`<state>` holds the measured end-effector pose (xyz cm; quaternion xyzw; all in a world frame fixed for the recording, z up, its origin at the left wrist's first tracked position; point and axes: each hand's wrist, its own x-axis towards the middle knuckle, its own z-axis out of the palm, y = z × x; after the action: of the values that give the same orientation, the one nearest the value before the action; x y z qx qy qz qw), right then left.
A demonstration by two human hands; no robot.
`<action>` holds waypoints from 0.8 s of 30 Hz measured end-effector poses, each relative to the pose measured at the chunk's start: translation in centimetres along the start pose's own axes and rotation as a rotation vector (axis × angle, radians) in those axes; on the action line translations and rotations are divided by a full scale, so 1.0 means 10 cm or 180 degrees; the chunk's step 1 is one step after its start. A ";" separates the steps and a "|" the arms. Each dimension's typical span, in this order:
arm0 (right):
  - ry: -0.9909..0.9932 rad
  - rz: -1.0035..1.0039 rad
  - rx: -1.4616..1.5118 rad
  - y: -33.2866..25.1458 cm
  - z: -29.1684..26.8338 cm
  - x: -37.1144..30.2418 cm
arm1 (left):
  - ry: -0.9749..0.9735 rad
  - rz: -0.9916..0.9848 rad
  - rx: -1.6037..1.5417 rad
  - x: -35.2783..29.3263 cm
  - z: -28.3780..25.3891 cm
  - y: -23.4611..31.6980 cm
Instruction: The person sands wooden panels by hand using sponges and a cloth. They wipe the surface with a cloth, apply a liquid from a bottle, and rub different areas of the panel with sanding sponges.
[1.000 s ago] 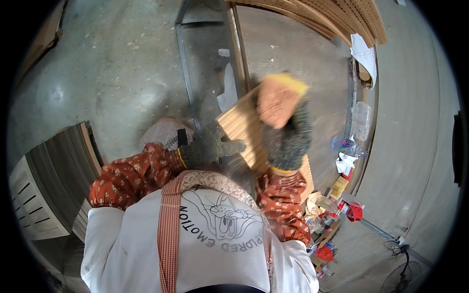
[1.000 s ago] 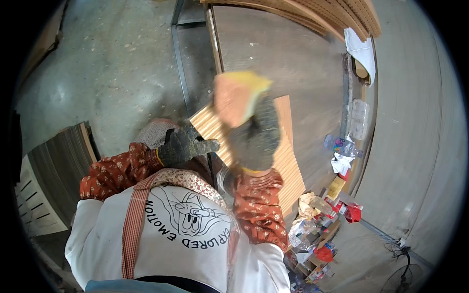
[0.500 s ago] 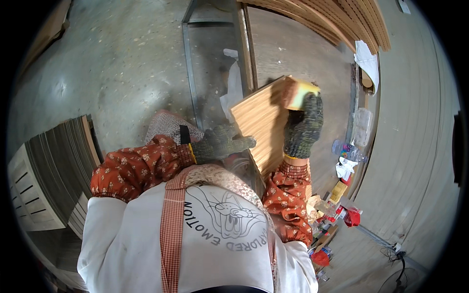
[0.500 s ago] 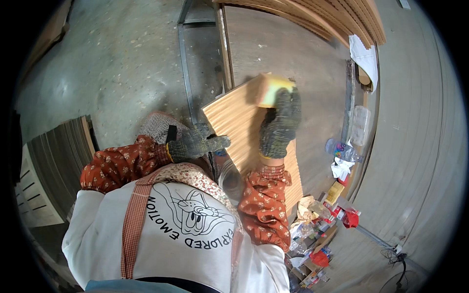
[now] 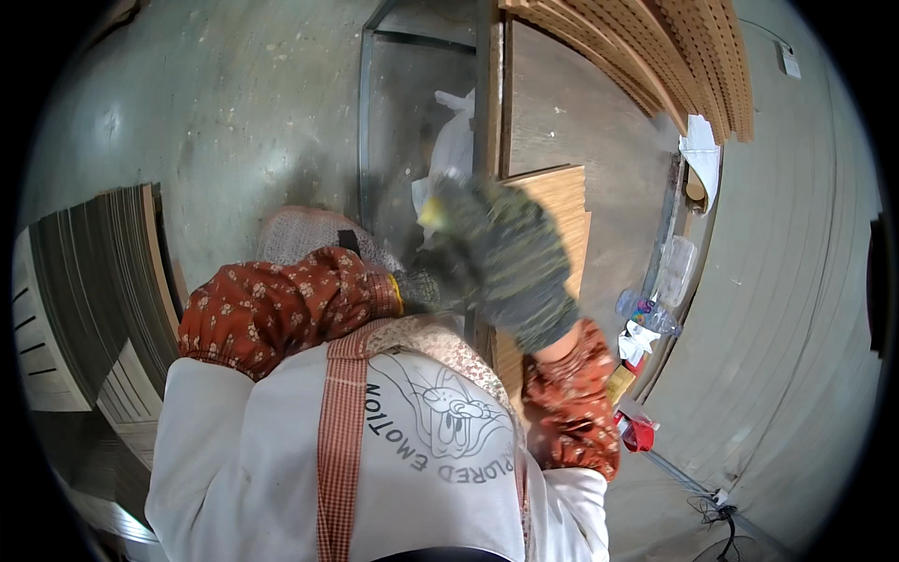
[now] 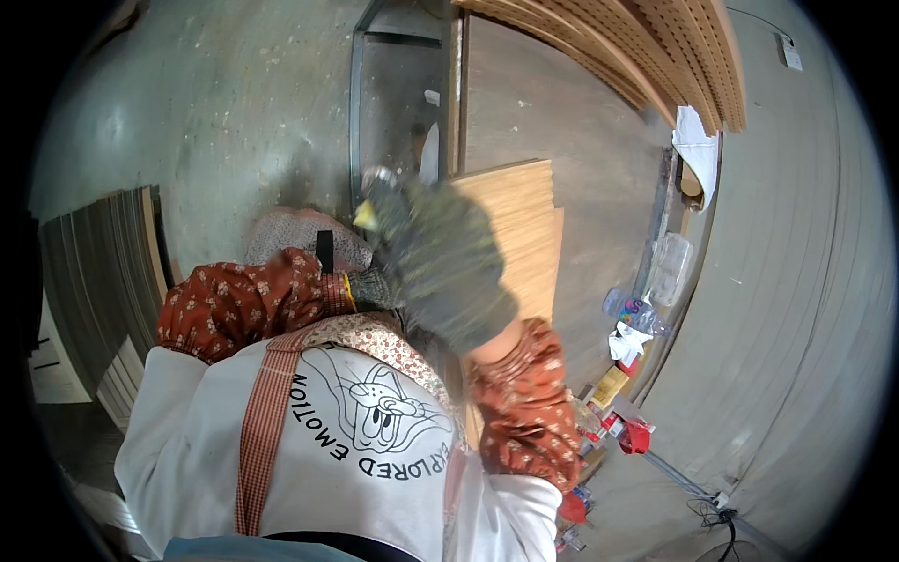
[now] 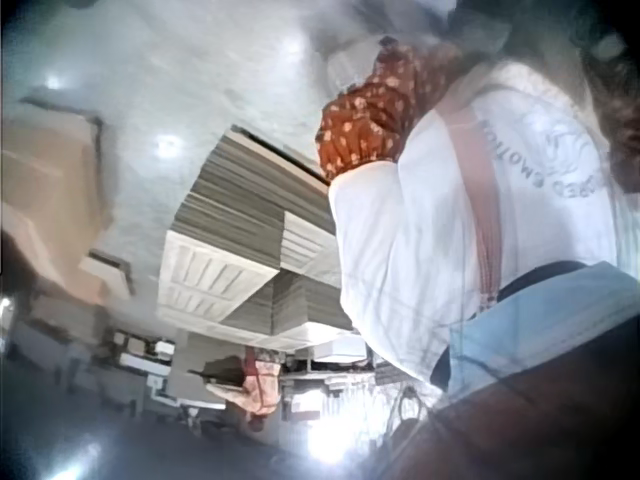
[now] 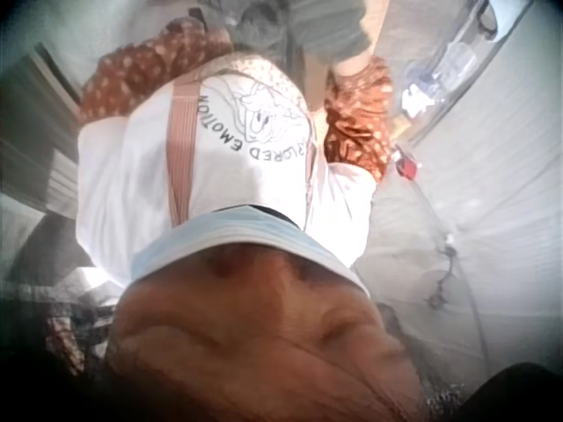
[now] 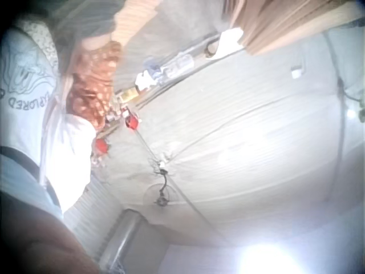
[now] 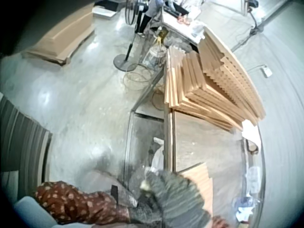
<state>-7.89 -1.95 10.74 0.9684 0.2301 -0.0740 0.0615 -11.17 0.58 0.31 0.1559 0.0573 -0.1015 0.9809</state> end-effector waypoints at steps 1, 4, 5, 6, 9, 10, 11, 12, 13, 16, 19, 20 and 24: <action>-0.0040 -0.0067 0.0032 0.08 -0.10 0.07 | -0.0641 -0.0288 0.1125 -0.02 -0.27 0.02; 0.0092 -0.0511 0.0101 0.40 -0.11 0.41 | -0.1467 -0.0893 0.3048 0.01 -0.56 -0.02; 0.0034 -0.0734 0.0488 0.51 -0.06 0.53 | -0.1612 -0.1076 0.3440 0.02 -0.60 -0.06; -0.0558 -0.0835 0.0359 0.54 -0.02 0.67 | -0.1417 -0.1261 0.3604 0.04 -0.55 -0.08; -0.1681 -0.0866 -0.0150 0.52 0.01 0.95 | -0.1355 -0.1753 0.3792 0.08 -0.49 -0.07; -0.1647 -0.0751 -0.0391 0.51 0.00 0.98 | -0.1421 -0.1907 0.3801 0.07 -0.48 -0.06; -0.1616 -0.0620 -0.0627 0.49 -0.01 1.01 | -0.1532 -0.1778 0.3932 0.05 -0.48 -0.05; -0.1856 -0.0503 -0.1042 0.46 -0.03 1.14 | -0.1580 -0.1615 0.4067 0.06 -0.48 -0.04; -0.1391 -0.0656 -0.0663 0.50 -0.04 1.12 | -0.1808 -0.1367 0.4265 0.08 -0.50 -0.03; -0.0190 -0.0852 0.0321 0.62 -0.12 0.83 | -0.2810 -0.0356 0.4912 0.15 -0.69 0.02; 0.0909 -0.0348 0.0444 0.58 -0.15 0.42 | -0.2824 0.0109 0.4879 0.46 -1.11 0.06; 0.1246 -0.0197 0.0286 0.54 -0.15 0.21 | -0.3077 0.0636 0.5037 0.55 -1.20 0.10; 0.1263 0.0522 0.0357 0.06 0.13 -0.22 | -0.2661 -0.0599 0.4173 0.97 -1.14 0.41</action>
<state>-9.72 -3.70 9.94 0.9814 0.1536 0.1106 -0.0332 -1.80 6.31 -10.67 0.6466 -0.3755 -0.2477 0.6160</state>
